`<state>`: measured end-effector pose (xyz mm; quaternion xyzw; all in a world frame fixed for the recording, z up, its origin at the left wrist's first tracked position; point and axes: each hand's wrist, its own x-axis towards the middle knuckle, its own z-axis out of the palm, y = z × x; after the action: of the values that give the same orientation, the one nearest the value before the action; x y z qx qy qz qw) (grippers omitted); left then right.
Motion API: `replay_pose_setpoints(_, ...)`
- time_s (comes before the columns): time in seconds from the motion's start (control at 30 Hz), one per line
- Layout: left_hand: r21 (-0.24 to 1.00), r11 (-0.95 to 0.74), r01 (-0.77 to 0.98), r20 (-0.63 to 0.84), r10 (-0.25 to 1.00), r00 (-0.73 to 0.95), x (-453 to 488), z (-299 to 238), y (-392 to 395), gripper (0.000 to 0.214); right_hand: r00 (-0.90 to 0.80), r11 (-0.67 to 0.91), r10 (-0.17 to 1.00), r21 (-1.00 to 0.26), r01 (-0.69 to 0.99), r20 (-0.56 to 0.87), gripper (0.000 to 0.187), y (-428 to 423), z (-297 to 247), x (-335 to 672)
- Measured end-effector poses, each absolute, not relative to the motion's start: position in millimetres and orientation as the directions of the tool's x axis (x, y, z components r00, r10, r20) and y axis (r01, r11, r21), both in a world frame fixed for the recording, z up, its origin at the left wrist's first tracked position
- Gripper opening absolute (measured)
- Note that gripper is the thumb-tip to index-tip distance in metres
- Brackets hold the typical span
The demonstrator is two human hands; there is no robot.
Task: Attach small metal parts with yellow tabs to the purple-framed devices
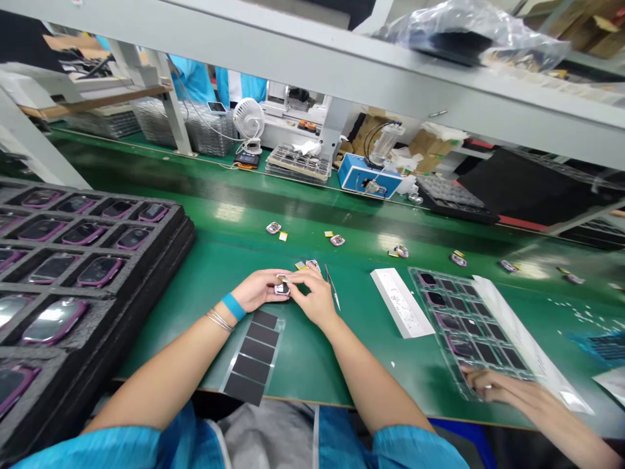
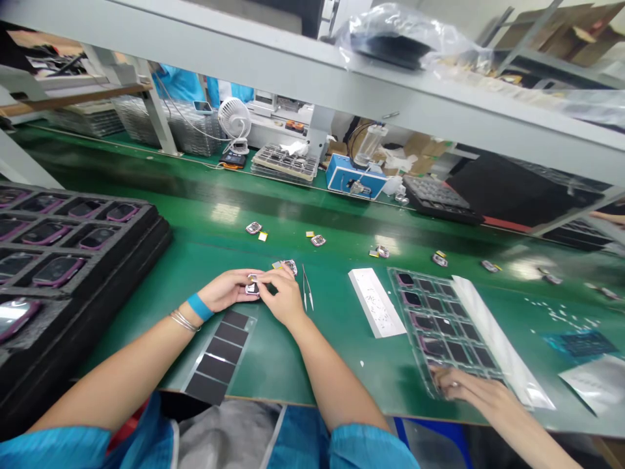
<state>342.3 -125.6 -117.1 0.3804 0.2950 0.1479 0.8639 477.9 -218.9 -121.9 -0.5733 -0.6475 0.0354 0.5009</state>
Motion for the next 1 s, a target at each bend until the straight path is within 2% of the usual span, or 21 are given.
replay_pose_setpoints(0.1,0.671,0.739,-0.060,-0.398,0.427,0.812,338,-116,-120,0.027,-0.018,0.414,0.774,-0.485,0.770,0.632,0.013,-220,-122,481)
replay_pose_setpoints(0.17,0.696,0.714,-0.079,-0.354,0.437,0.827,336,-116,-118,0.028,-0.036,0.410,0.790,-0.483,0.774,0.613,0.014,-221,-124,482)
replay_pose_setpoints(0.23,0.740,0.667,-0.089,-0.306,0.452,0.838,336,-117,-119,0.035,0.053,0.347,0.810,-0.551,0.759,0.584,0.012,-222,-127,482)
replay_pose_setpoints(0.33,0.787,0.609,-0.101,-0.247,0.461,0.853,337,-117,-121,0.040,0.182,0.241,0.857,-0.687,0.685,0.482,0.028,-223,-130,480)
replay_pose_setpoints(0.4,0.801,0.585,-0.125,-0.209,0.470,0.858,338,-117,-123,0.040,0.176,0.224,0.891,-0.742,0.631,0.419,0.034,-223,-132,478)
replay_pose_setpoints(0.53,0.805,0.569,-0.167,-0.171,0.491,0.854,340,-117,-125,0.043,0.227,0.218,0.893,-0.815,0.536,0.389,0.027,-221,-135,473)
replay_pose_setpoints(0.6,0.810,0.559,-0.177,-0.168,0.510,0.843,341,-119,-126,0.044,0.275,0.197,0.898,-0.872,0.448,0.344,0.030,-220,-137,471)
replay_pose_setpoints(0.73,0.817,0.544,-0.193,-0.178,0.555,0.813,343,-124,-129,0.048,0.254,0.151,0.948,-0.974,0.171,0.191,0.050,-217,-144,469)
replay_pose_setpoints(0.8,0.818,0.537,-0.206,-0.171,0.569,0.805,345,-128,-131,0.049,0.255,0.158,0.950,-0.982,0.105,0.180,0.049,-215,-148,469)
replay_pose_setpoints(0.9,0.822,0.527,-0.215,-0.176,0.596,0.784,348,-130,-131,0.049,0.300,0.162,0.935,-0.981,0.104,0.187,0.050,-213,-149,470)
replay_pose_setpoints(0.93,0.825,0.524,-0.210,-0.188,0.606,0.772,349,-129,-130,0.048,0.319,0.154,0.928,-0.978,0.141,0.192,0.054,-213,-148,469)
replay_pose_setpoints(1.0,0.828,0.513,-0.225,-0.204,0.650,0.732,347,-122,-125,0.045,0.366,0.133,0.896,-0.939,0.317,0.250,0.061,-215,-146,466)
